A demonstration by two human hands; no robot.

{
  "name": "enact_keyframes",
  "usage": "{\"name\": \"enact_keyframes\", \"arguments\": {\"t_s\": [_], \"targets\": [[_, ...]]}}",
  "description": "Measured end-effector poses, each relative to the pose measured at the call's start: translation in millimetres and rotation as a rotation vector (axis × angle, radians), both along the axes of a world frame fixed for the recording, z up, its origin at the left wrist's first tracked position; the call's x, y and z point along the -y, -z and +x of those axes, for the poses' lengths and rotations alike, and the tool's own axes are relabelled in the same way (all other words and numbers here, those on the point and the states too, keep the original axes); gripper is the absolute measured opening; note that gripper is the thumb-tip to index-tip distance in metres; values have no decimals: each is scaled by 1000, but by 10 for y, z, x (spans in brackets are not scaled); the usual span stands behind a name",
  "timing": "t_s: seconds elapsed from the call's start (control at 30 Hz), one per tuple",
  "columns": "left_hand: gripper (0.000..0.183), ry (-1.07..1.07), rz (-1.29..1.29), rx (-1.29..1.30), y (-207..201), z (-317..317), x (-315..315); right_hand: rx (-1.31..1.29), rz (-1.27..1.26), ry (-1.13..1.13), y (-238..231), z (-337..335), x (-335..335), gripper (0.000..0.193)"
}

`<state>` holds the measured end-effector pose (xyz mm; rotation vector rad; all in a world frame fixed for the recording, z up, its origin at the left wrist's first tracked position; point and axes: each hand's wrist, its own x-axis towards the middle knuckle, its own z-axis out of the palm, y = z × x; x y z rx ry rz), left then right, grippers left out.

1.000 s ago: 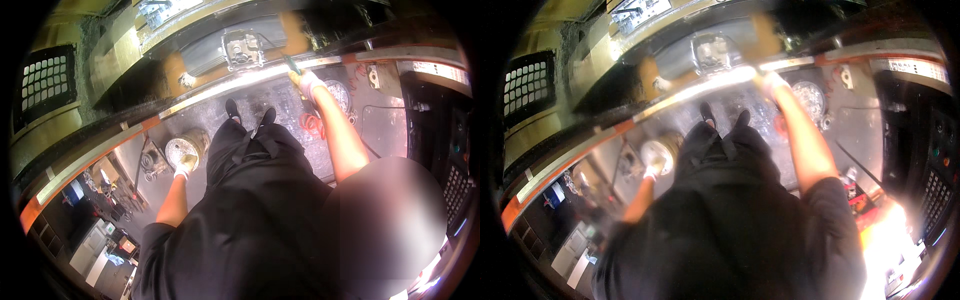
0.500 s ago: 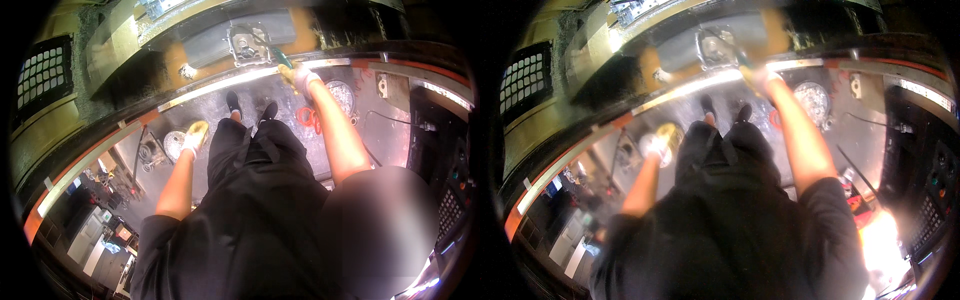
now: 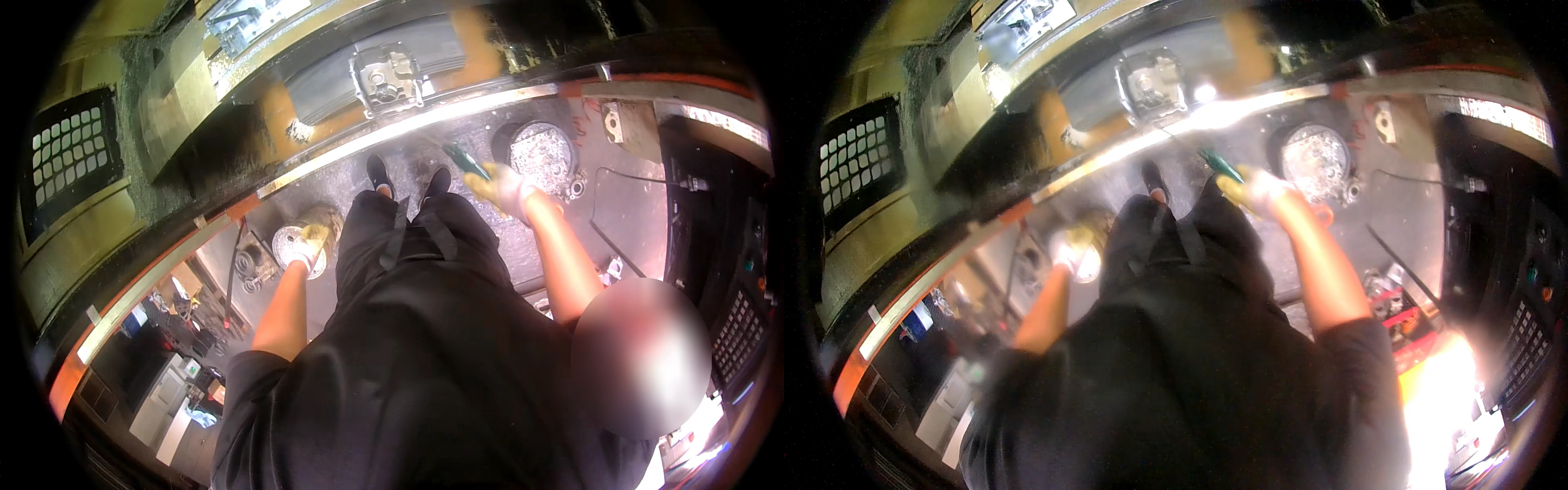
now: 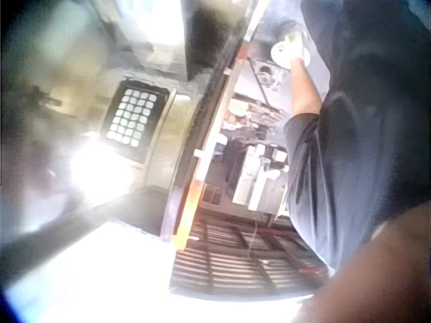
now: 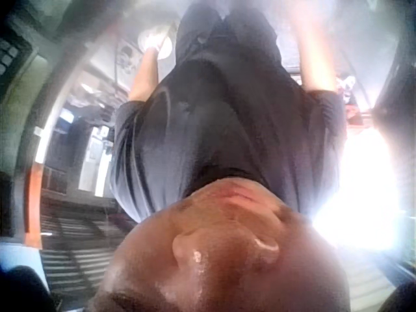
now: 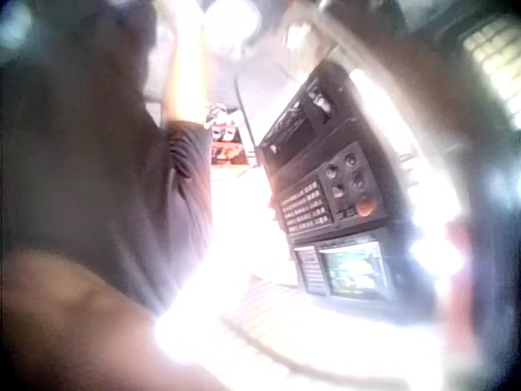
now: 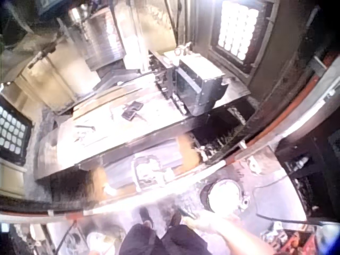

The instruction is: The person picks up metal parts and places them onto a jig inside a machine. They use an air blow gun to clean surfaces, secure the parts with a wrench, use a file on a component, and close the machine door.

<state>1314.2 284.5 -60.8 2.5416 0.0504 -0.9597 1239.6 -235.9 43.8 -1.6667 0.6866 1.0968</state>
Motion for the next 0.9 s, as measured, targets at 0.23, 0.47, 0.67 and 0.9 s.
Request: {"name": "enact_keyframes", "arguments": {"t_s": [0.23,0.47,0.67,0.9], "targets": [[44,-113,10,-213,308,187,-181,368,-85,547,-454,-958,718,36],[39,-42,-225,-72,415,656,128,781,35,625,-846,-547,580,21],[42,-156,-478,-122,1197,1100,-174,1034,-923,918,210,164,935,34],[41,218,-139,-144,783,1800,305,606,-1309,792,-112,550,1627,53]]}}
